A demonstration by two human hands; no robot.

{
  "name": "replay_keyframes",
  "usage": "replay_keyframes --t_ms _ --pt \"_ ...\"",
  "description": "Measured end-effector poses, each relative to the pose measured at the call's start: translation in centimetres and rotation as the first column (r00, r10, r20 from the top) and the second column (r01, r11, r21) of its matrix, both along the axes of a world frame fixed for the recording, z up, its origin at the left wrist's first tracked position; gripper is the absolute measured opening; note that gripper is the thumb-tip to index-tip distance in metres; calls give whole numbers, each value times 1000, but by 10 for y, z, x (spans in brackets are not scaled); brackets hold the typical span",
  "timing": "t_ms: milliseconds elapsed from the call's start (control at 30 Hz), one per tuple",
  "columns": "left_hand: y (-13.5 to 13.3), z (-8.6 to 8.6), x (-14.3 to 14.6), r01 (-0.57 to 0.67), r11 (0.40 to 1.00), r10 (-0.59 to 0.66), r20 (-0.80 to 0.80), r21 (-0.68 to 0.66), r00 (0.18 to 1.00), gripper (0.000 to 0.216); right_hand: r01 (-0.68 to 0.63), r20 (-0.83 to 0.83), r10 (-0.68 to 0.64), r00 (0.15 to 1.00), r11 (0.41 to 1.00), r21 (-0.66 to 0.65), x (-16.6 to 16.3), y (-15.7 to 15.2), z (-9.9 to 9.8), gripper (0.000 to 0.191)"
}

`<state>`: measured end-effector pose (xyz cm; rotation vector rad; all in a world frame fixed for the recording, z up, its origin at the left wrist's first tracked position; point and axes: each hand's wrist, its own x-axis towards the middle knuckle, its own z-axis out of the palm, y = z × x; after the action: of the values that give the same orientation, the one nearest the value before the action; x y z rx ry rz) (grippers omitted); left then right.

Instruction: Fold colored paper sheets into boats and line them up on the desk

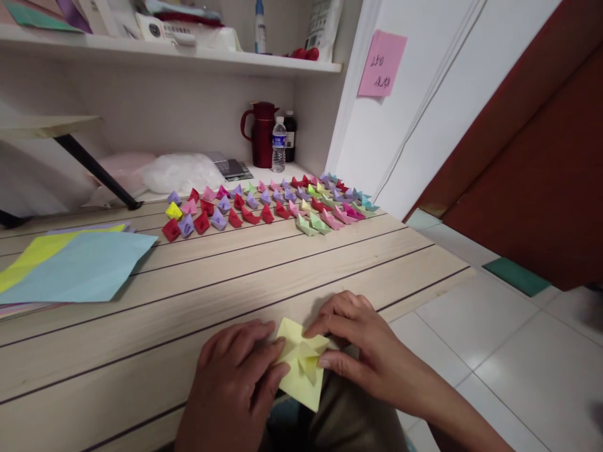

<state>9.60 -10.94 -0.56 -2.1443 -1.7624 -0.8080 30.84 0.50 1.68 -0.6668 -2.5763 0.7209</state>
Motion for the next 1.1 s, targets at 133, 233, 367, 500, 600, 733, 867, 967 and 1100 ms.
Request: replay_keyframes --t_ms 133,233,367,500,600,733,867,967,1100 --pt "1 0 0 -1 1000 2 -22 11 1000 20 63 11 -63 998 998 13 -4 -2 1 13" --pt "2 -1 -1 -17 1000 18 -47 21 999 22 90 5 -91 996 996 19 -7 -3 1 12" --pt "5 -2 1 -65 997 66 -45 34 997 19 103 -9 -103 995 995 5 -8 -4 0 15" --pt "10 -3 11 -139 989 137 38 57 990 9 117 -14 -117 993 993 -28 -9 -6 0 13" --pt "11 -4 18 -180 980 173 82 82 982 9 122 -7 -122 992 990 -65 -8 -7 2 13" --pt "10 -7 21 -175 980 173 22 97 985 10 73 -50 -80 996 988 -137 -4 -6 7 32" --pt "11 -6 25 -177 982 174 41 64 984 9 -3 -37 -2 999 993 -119 1 -3 10 52" --pt "11 -6 28 -189 981 185 77 50 980 7 -22 23 24 999 997 -77 3 -1 10 53" --pt "9 -5 25 -155 988 153 82 23 985 14 -36 33 38 999 997 -74 3 -1 8 32"
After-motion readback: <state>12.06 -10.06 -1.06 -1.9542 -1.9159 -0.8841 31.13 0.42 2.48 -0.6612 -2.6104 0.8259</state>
